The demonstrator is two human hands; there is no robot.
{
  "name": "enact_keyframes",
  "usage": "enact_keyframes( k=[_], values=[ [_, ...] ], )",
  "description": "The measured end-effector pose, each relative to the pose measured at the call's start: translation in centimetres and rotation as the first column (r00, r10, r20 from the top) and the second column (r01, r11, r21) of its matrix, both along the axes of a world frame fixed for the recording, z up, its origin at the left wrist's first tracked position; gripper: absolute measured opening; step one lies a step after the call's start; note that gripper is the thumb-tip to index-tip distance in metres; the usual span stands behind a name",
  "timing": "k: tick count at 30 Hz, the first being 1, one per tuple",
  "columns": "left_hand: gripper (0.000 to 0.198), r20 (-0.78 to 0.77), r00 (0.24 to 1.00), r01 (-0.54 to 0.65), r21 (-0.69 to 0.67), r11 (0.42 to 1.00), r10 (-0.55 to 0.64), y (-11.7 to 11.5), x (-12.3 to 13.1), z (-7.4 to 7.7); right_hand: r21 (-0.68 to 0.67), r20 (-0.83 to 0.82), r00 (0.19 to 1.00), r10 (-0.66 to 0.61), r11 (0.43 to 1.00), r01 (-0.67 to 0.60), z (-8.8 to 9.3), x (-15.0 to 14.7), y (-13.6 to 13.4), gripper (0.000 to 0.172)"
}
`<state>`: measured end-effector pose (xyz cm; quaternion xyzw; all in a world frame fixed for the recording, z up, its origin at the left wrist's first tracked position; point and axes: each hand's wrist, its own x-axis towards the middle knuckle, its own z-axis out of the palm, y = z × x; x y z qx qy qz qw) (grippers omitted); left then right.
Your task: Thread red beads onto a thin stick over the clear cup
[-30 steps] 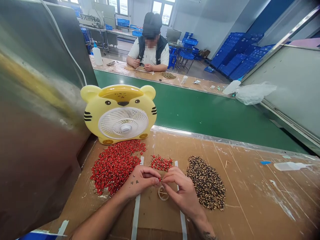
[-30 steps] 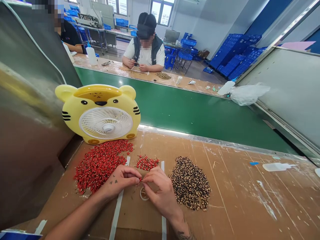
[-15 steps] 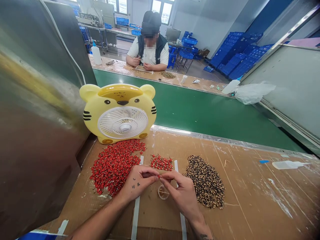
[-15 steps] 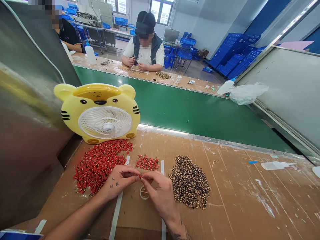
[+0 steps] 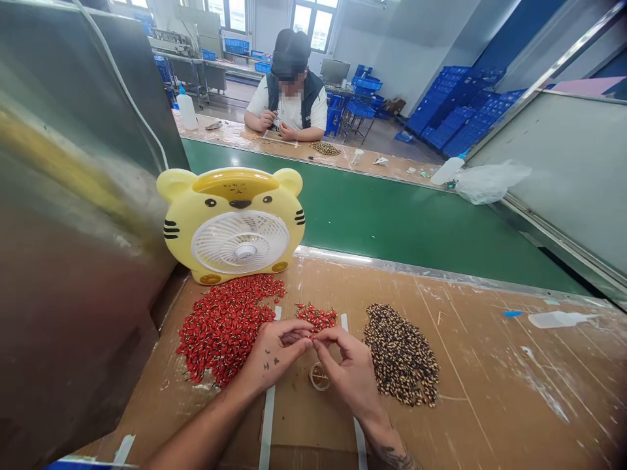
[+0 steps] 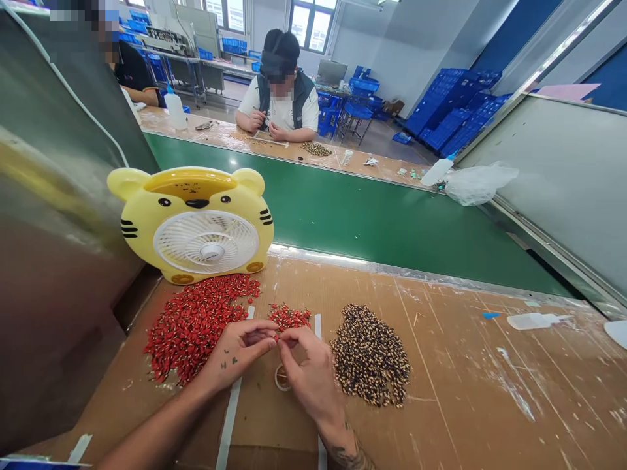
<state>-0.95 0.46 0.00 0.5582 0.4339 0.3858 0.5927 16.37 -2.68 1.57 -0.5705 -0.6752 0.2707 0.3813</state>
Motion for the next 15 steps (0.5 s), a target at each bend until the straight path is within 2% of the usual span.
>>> enact_keyframes(
  k=[2,3,5,6,8,11,13,15],
  values=[
    [0.030,-0.129,0.991,-0.015,0.165,0.986,0.036,0.4,-0.6,0.2,0.025,0.022,0.999,-0.049,0.998,0.049,-0.1,0.3,0.7,0.011],
    [0.031,-0.221,0.973,-0.008,0.278,0.960,0.072,0.6,-1.1,0.3,0.037,0.042,0.996,-0.075,0.997,0.073,-0.2,0.7,1.0,0.010],
    [0.028,-0.402,0.893,0.029,0.503,0.864,0.204,1.1,-2.2,0.5,0.055,0.109,0.988,-0.106,0.993,0.101,-0.6,1.5,1.8,0.010],
    [0.029,-0.497,0.828,0.063,0.544,0.837,0.261,1.4,-2.8,0.6,0.062,0.151,0.983,-0.102,0.994,0.093,-0.8,1.9,2.1,0.010],
    [0.028,-0.667,0.667,0.138,0.547,0.826,0.331,1.8,-3.5,0.6,0.085,0.227,0.971,-0.069,0.995,0.051,-1.4,2.4,2.6,0.010],
    [0.027,-0.837,0.448,0.245,0.452,0.858,0.313,2.2,-3.8,0.5,0.122,0.284,0.958,-0.037,0.993,0.002,-2.2,2.5,3.0,0.011],
    [0.026,-0.885,0.381,0.297,0.392,0.871,0.268,2.3,-3.6,0.4,0.136,0.289,0.956,-0.043,0.991,0.003,-2.4,2.3,3.2,0.013],
    [0.026,-0.901,0.369,0.320,0.354,0.879,0.229,2.3,-3.5,0.3,0.144,0.288,0.956,-0.052,0.990,0.010,-2.4,2.2,3.3,0.014]
  ],
)
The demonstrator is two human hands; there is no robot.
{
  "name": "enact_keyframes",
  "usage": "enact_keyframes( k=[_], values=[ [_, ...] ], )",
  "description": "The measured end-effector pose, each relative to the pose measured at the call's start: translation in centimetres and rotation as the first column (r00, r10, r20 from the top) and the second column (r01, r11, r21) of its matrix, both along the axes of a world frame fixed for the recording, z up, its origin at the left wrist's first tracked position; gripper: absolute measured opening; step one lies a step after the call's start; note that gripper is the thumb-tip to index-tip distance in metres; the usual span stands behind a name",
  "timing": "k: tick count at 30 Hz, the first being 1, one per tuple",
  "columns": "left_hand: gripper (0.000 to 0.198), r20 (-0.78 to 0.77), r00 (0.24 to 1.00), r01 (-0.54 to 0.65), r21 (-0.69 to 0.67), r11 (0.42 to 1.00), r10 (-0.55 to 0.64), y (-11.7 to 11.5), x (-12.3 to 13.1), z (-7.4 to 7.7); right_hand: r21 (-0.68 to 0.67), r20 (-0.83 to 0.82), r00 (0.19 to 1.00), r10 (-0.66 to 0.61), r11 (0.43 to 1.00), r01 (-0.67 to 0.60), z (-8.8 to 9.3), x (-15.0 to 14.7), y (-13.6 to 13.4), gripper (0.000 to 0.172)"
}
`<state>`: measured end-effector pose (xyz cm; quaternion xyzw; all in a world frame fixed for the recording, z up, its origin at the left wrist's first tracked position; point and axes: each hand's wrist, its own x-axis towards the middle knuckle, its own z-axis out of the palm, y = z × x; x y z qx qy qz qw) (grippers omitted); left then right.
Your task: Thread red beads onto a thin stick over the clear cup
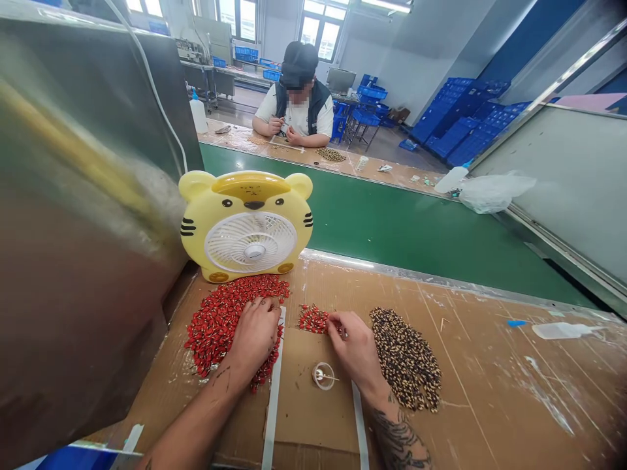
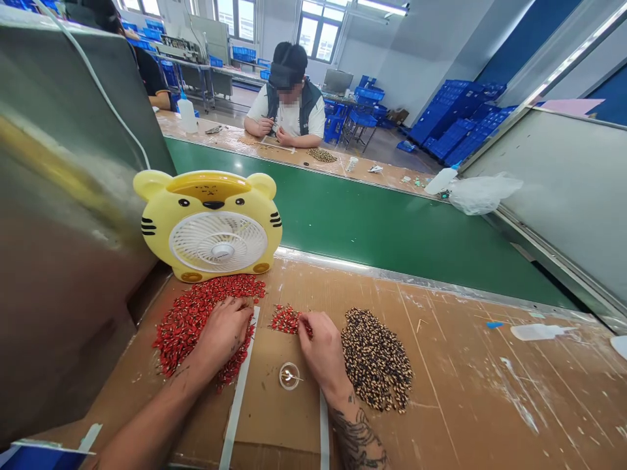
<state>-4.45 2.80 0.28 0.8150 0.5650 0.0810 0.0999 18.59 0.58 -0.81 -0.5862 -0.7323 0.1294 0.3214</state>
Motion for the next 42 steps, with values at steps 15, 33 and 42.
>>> enact_keyframes(
  k=[15,33,42],
  values=[
    [0.027,0.185,0.983,-0.026,0.060,0.998,0.014,-0.2,-0.6,0.1,-0.292,-0.133,0.979,0.154,0.938,-0.187,2.4,3.2,-5.8,0.018],
    [0.011,0.909,0.070,0.196,-0.416,0.888,0.411,-0.8,0.8,-0.3,-0.164,-0.095,0.930,0.355,0.916,-0.367,1.0,2.4,-6.1,0.022],
    [0.018,0.831,0.045,0.249,-0.547,0.799,0.554,-1.2,1.3,0.1,0.012,0.002,0.918,0.398,0.918,-0.398,0.6,1.5,-4.8,0.023]
  ],
)
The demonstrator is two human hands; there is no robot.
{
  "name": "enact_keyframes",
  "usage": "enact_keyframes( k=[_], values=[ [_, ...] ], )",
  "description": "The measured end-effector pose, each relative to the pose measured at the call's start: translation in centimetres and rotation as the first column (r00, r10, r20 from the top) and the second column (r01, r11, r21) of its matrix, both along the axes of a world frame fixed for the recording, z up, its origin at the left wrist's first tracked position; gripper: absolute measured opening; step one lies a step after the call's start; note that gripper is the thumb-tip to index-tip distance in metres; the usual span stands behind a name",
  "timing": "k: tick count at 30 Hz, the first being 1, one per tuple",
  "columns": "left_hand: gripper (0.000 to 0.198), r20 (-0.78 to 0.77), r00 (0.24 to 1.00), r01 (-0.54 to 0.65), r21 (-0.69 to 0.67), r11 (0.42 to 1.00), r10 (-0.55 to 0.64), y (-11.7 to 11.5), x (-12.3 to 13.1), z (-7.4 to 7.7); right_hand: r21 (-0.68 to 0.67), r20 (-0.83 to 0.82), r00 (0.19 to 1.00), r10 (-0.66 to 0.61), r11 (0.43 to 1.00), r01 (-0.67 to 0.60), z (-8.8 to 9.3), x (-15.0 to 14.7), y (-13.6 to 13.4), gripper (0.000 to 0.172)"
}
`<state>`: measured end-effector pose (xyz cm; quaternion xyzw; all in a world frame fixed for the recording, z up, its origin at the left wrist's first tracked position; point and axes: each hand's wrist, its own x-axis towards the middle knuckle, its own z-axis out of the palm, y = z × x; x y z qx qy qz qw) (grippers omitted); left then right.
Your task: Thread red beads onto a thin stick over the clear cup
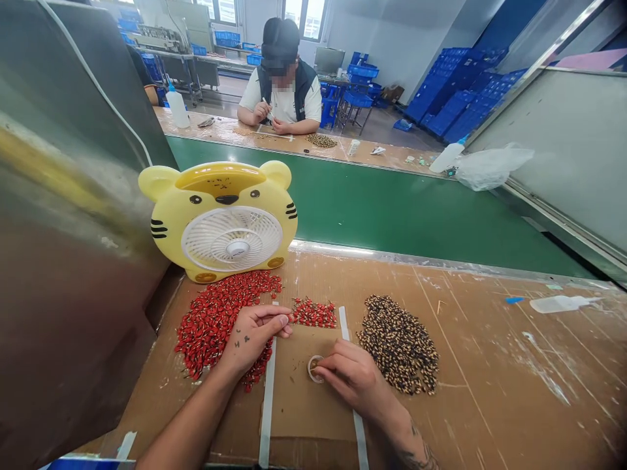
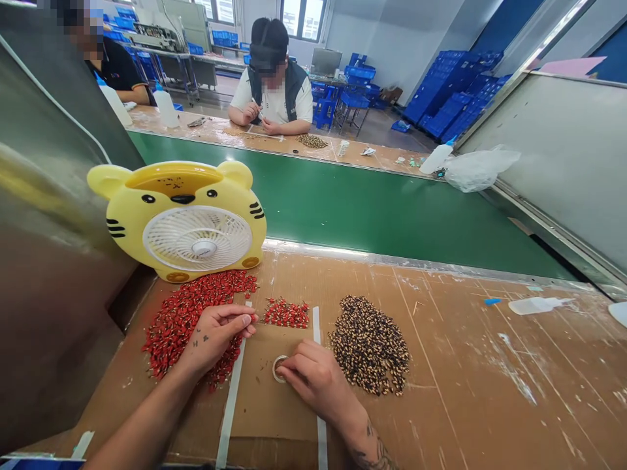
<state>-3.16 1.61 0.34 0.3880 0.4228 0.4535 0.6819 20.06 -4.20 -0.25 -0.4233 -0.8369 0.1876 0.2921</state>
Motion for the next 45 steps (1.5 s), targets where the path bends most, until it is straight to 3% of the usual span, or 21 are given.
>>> enact_keyframes(
  k=[6,9,18,25,29,33,45],
  values=[
    [0.016,0.000,1.000,0.019,-0.007,1.000,-0.019,-0.3,0.3,-0.1,-0.039,0.094,0.992,0.088,0.996,-0.084,0.2,0.9,0.5,0.025],
    [0.017,0.059,0.998,0.027,-0.042,0.999,-0.024,-0.4,0.5,-0.5,0.000,0.122,0.990,0.072,0.997,-0.073,0.4,0.8,0.6,0.025],
    [0.019,0.112,0.985,0.151,-0.168,0.974,-0.134,-0.7,1.2,-0.6,0.011,0.186,0.975,0.118,0.992,-0.123,1.2,0.5,1.3,0.031],
    [0.011,0.048,0.981,0.194,-0.106,0.975,-0.189,-0.9,1.4,-0.3,-0.127,0.133,0.980,0.148,0.983,-0.132,1.2,1.0,1.4,0.027],
    [0.010,0.010,0.986,0.167,-0.114,0.979,-0.167,-0.9,1.4,-0.1,-0.157,-0.119,0.993,0.018,0.987,-0.036,2.4,1.8,1.8,0.022],
    [0.010,0.015,0.989,0.148,-0.125,0.981,-0.148,-0.8,1.5,-0.1,-0.155,-0.331,0.933,-0.144,0.983,0.097,3.3,1.4,2.3,0.023],
    [0.014,0.026,0.985,0.170,-0.139,0.976,-0.168,-0.8,1.6,0.2,-0.132,-0.298,0.935,-0.190,0.979,0.157,3.6,-0.2,2.9,0.027]
  ],
)
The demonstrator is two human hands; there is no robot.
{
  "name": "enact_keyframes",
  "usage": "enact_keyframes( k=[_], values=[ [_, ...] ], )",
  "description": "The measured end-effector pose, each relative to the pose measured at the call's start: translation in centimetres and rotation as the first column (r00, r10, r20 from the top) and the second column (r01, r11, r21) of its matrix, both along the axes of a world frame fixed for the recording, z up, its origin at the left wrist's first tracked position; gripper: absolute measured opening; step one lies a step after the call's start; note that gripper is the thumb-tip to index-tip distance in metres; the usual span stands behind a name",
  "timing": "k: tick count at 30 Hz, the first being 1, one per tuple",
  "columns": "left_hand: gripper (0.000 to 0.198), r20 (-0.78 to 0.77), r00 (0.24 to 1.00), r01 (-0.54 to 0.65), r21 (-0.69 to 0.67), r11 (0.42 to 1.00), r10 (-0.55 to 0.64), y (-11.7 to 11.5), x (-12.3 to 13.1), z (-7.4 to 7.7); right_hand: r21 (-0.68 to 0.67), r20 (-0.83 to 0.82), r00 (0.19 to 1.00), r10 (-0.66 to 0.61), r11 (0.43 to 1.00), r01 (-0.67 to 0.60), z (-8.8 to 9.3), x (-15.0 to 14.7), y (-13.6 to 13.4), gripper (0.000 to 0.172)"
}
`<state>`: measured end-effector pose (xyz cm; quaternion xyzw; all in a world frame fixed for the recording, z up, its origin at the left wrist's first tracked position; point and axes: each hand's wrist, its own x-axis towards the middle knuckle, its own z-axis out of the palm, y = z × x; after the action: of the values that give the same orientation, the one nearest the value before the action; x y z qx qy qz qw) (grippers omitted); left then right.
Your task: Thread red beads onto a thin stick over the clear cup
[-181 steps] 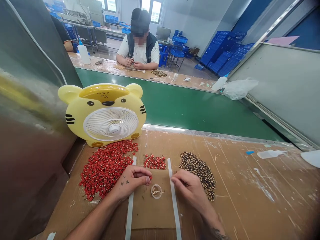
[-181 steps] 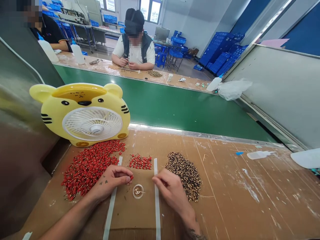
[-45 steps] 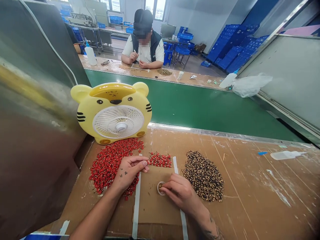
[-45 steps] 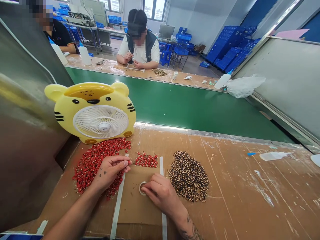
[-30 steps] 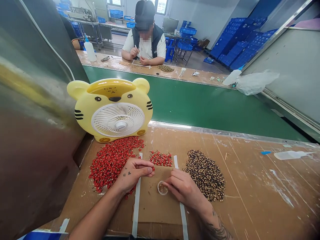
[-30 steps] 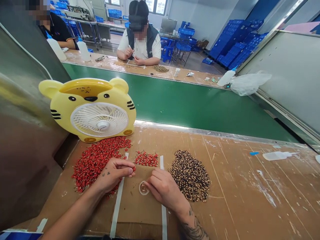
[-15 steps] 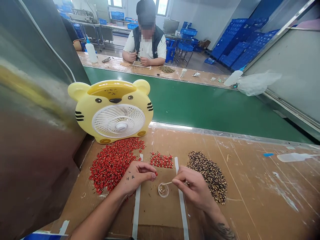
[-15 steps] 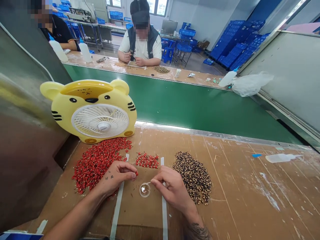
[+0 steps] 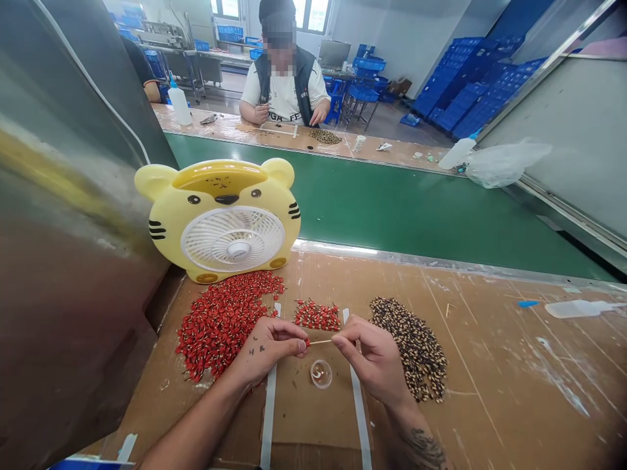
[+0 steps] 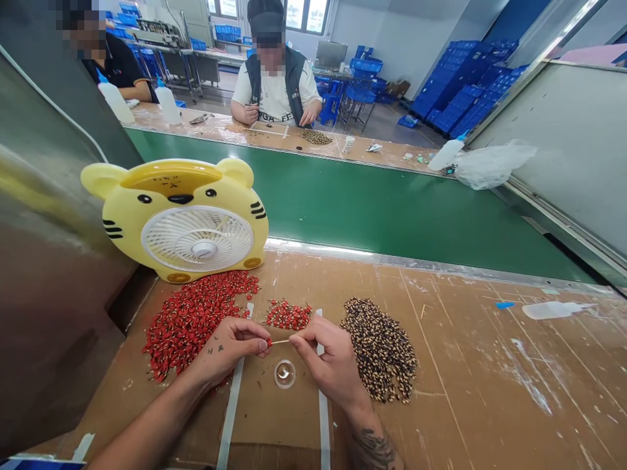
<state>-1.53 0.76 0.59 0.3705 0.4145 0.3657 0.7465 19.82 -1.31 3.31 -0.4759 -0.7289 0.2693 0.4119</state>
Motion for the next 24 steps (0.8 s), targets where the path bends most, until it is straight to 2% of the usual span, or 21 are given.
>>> enact_keyframes(
  k=[7,11,14,17,21,24],
  values=[
    [0.014,-0.006,1.000,0.000,0.003,1.000,0.000,-0.1,0.0,-0.2,0.030,0.031,1.000,-0.007,1.000,0.006,0.0,0.0,0.1,0.026],
    [0.014,-0.008,1.000,-0.001,-0.003,1.000,0.001,-0.1,0.0,0.0,0.012,-0.006,1.000,0.016,1.000,-0.016,0.0,0.9,-0.1,0.025],
    [0.013,-0.003,1.000,-0.010,0.004,1.000,0.010,0.1,0.0,0.1,0.022,-0.013,1.000,-0.029,0.999,0.029,0.1,1.9,-0.5,0.025],
    [0.014,0.001,1.000,-0.013,0.002,1.000,0.013,0.1,0.1,0.3,0.010,0.126,0.992,-0.014,1.000,0.013,0.0,2.3,-1.1,0.030],
    [0.014,0.004,1.000,0.000,0.011,1.000,0.000,0.0,0.0,0.1,-0.075,0.347,0.927,0.144,0.989,-0.126,-0.8,1.7,-1.8,0.030],
    [0.012,0.000,1.000,0.004,0.029,1.000,-0.004,0.0,-0.1,-0.3,-0.102,0.374,0.921,0.109,0.992,-0.076,-1.0,2.5,-1.9,0.024]
  ],
)
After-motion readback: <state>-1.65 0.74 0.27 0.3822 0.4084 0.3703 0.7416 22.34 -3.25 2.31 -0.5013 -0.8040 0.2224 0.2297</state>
